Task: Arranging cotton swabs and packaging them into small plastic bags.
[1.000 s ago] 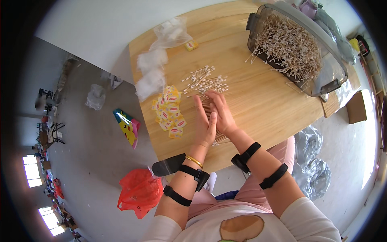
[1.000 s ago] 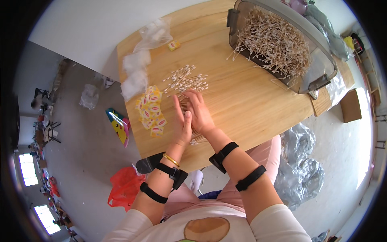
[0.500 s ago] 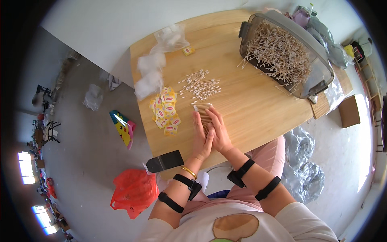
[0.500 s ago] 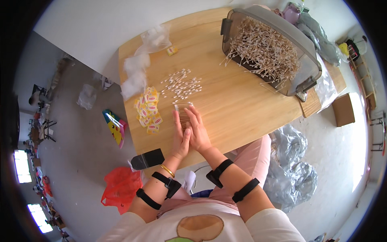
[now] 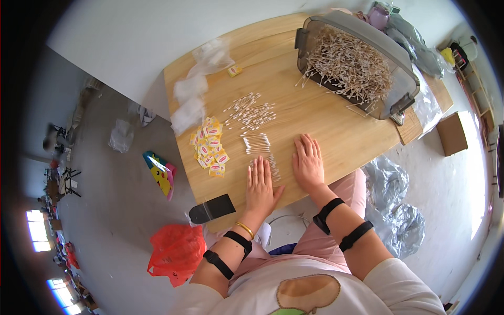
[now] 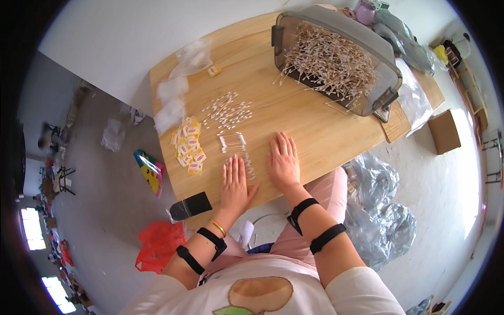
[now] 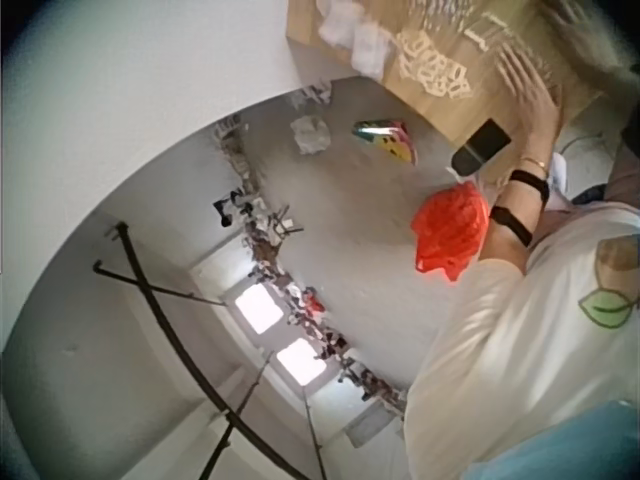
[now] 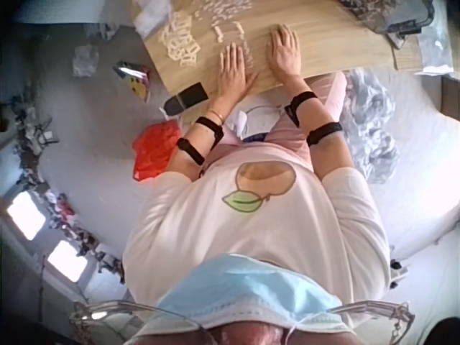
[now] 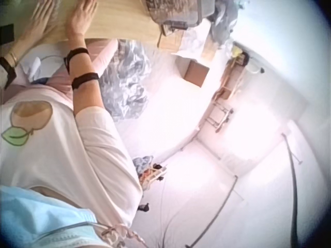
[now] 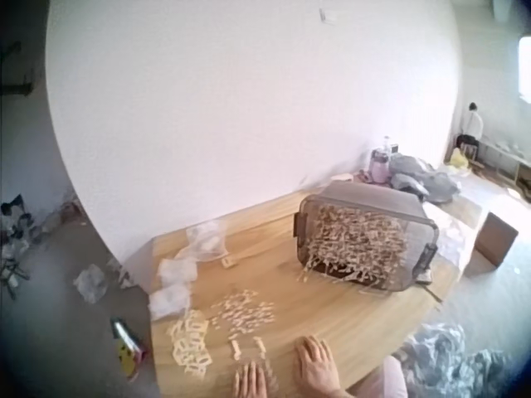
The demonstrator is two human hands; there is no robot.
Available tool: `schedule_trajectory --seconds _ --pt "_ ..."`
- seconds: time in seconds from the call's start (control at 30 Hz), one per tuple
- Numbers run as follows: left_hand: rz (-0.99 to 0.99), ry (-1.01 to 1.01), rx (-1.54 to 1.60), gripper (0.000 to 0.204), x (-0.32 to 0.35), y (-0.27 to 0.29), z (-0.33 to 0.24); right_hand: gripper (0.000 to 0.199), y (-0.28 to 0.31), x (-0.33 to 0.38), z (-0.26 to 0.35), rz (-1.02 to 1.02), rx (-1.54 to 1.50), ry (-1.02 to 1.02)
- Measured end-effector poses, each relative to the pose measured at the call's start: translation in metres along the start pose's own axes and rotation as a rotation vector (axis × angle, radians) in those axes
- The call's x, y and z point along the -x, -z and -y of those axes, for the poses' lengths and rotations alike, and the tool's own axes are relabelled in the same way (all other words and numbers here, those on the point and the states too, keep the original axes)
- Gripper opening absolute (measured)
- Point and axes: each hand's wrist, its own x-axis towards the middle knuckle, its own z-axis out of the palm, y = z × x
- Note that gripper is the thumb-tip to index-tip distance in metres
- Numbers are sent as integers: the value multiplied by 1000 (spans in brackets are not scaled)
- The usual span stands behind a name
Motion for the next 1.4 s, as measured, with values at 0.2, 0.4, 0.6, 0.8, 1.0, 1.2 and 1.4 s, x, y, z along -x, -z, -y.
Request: schedule_trajectory --seconds 0.2,0.4,0.6,0.8,1.0,1.2,1.4 --pt "13 -16 -68 97 -6 7 -2 47 3 1 2 -19 -17 3" --pt "-14 -25 -104 100 -11 12 -8 46 0 1 -1 -41 -8 0" --pt "96 8 -66 104 3 8 -18 46 0 2 1 -51 -6 -1" --pt "65 -1 -40 103 6 6 -19 46 1 1 0 -60 0 0" --pt "28 -16 -55 102 -2 4 -8 46 -3 3 -2 -53 15 9" --pt "36 -14 -40 99 21 3 -19 46 -2 3 3 -33 11 13" --pt "2 -45 -37 99 3 8 -15 46 0 0 1 -53 10 -3"
